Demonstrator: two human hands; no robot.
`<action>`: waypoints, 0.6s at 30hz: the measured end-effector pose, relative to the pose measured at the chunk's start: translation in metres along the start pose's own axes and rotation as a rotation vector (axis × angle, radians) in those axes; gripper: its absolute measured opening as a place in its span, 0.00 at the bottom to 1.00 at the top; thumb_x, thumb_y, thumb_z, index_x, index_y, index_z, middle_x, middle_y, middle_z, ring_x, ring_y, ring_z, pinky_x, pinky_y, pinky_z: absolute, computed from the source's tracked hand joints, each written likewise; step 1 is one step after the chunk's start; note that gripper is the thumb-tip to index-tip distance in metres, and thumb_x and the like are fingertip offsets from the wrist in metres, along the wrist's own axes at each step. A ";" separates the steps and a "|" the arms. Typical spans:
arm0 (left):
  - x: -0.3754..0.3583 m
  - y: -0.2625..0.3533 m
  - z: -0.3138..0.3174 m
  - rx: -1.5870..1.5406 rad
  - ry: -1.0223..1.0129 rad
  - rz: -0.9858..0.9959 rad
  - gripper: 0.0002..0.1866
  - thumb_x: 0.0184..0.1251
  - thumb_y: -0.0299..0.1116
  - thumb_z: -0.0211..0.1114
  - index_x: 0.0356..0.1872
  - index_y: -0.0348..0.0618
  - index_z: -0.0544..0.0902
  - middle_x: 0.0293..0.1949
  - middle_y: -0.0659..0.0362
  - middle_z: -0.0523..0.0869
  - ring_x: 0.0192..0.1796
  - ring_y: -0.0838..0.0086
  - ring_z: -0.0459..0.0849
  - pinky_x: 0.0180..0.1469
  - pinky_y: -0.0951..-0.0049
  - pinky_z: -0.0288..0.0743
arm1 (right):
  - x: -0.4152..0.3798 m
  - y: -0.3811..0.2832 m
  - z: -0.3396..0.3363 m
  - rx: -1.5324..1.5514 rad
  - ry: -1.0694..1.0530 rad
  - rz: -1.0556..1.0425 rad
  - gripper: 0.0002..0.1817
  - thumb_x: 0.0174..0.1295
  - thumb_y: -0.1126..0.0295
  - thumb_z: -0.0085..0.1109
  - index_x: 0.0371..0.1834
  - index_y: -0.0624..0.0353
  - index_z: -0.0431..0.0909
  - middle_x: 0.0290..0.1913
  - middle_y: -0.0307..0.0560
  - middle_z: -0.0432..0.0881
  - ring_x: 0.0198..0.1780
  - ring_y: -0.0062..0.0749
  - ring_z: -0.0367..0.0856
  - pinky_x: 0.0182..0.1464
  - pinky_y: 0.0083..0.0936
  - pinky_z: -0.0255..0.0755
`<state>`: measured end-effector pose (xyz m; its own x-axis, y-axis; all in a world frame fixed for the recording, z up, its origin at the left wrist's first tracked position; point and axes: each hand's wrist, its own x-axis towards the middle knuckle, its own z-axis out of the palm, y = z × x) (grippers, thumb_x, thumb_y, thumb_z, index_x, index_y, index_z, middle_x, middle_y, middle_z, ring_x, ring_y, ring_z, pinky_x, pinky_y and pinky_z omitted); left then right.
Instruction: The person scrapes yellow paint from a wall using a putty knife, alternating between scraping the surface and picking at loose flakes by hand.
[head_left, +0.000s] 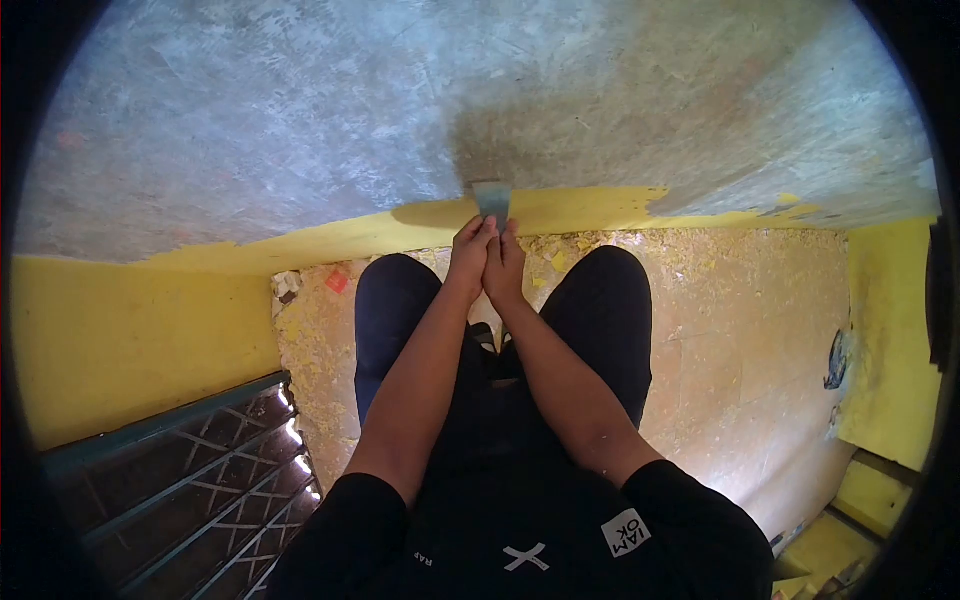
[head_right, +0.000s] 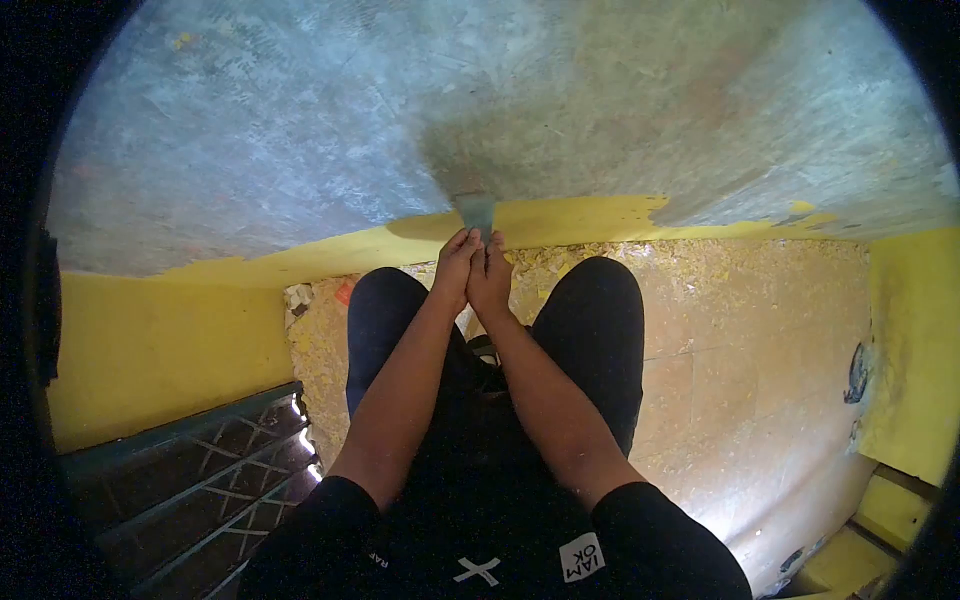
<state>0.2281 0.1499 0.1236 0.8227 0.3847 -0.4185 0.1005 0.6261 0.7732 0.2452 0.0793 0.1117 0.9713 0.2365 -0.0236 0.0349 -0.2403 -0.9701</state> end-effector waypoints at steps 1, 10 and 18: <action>-0.004 0.003 0.004 0.005 -0.004 -0.009 0.09 0.75 0.36 0.57 0.40 0.41 0.78 0.32 0.61 0.78 0.35 0.75 0.78 0.41 0.73 0.76 | 0.000 -0.010 -0.006 0.046 -0.018 -0.026 0.18 0.70 0.61 0.48 0.46 0.69 0.77 0.30 0.64 0.81 0.33 0.51 0.82 0.37 0.40 0.72; 0.021 -0.015 -0.030 -0.135 0.444 -0.111 0.07 0.70 0.31 0.57 0.43 0.40 0.76 0.35 0.57 0.84 0.37 0.69 0.83 0.38 0.68 0.74 | -0.023 -0.010 -0.024 -0.370 -0.246 0.229 0.16 0.67 0.63 0.54 0.50 0.65 0.78 0.36 0.64 0.84 0.38 0.51 0.86 0.39 0.34 0.75; 0.007 -0.003 -0.010 -0.419 0.271 -0.316 0.20 0.65 0.51 0.50 0.44 0.46 0.75 0.35 0.57 0.78 0.38 0.67 0.76 0.44 0.61 0.69 | -0.014 -0.096 -0.062 -0.236 -0.007 -0.586 0.15 0.53 0.79 0.69 0.45 0.61 0.84 0.36 0.50 0.81 0.36 0.37 0.82 0.39 0.26 0.75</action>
<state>0.2281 0.1572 0.1141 0.6110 0.2611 -0.7473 0.0428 0.9318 0.3605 0.2434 0.0403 0.2203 0.7736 0.3981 0.4930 0.6124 -0.2699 -0.7430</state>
